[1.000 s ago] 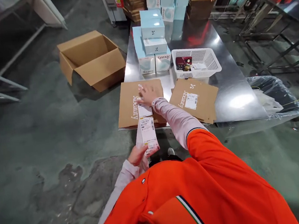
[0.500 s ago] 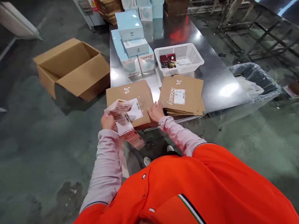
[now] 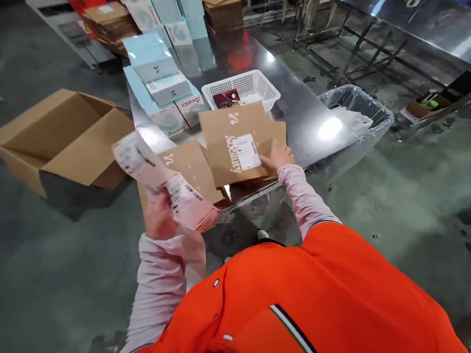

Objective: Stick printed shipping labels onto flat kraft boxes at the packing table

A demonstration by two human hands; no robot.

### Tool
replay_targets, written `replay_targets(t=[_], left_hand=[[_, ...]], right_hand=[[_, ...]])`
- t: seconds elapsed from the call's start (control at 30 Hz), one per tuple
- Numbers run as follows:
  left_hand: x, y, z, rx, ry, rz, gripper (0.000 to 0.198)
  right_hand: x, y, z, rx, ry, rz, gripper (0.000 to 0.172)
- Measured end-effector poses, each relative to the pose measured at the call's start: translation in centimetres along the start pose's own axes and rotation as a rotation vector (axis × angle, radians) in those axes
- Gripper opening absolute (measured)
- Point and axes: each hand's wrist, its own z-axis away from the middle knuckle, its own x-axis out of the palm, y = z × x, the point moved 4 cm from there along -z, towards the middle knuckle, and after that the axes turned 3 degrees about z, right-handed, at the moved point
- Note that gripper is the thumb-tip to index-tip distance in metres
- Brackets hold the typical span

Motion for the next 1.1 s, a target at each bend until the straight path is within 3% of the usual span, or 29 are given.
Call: replay_targets(t=[0.03, 0.1, 0.13, 0.17, 0.23, 0.3, 0.43, 0.63, 0.8, 0.87, 1.0, 1.1], left_hand=[[1.0, -0.7, 1.1, -0.022, 0.015, 0.055, 0.032], [2.7, -2.1, 3.3, -0.074, -0.002, 0.134, 0.044], [3.3, -2.6, 4.3, -0.097, -0.053, 0.123, 0.048], [3.7, -2.8, 5.3, -0.11, -0.127, 0.072, 0.05], [3.5, -2.4, 6.6, -0.099, -0.258, -0.029, 0.049], [2.4, -1.1, 7.1, -0.027, -0.264, -0.034, 0.05], [-0.3, 0.3, 6.8, 0.016, -0.008, 0.078, 0.049], [-1.0, -2.7, 7.3, -0.058, 0.205, 0.091, 0.042], [-2.0, -4.6, 7.6, 0.014, 0.516, 0.051, 0.039], [-2.4, -5.2, 7.2, 0.014, 0.491, 0.073, 0.035], [-2.8, -7.6, 5.5, -0.186, 0.186, 0.198, 0.055], [-3.3, -10.5, 5.2, -0.354, 0.071, 0.325, 0.064]], right_hand=[[0.9, -1.0, 0.7, -0.038, -0.111, -0.01, 0.092], [4.5, -4.1, 3.8, -0.165, -0.469, -0.187, 0.094], [6.5, -5.8, 5.9, -0.217, -0.644, -0.322, 0.095], [8.3, -7.4, 7.9, -0.253, -0.734, -0.453, 0.094], [10.6, -9.5, 11.2, -0.243, -0.662, -0.635, 0.079], [12.0, -10.2, 13.6, -0.194, -0.573, -0.676, 0.063], [13.7, -10.3, 15.2, -0.184, -0.738, -0.495, 0.061], [15.1, -11.4, 12.9, -0.252, -0.832, -0.36, 0.038], [17.3, -11.0, 13.2, -0.129, -0.975, -0.296, 0.047], [17.9, -11.3, 12.8, -0.226, -0.909, -0.241, 0.041], [20.0, -12.7, 9.1, -0.496, -0.633, -0.054, 0.02], [23.0, -13.6, 4.4, -0.509, -0.458, 0.107, 0.016]])
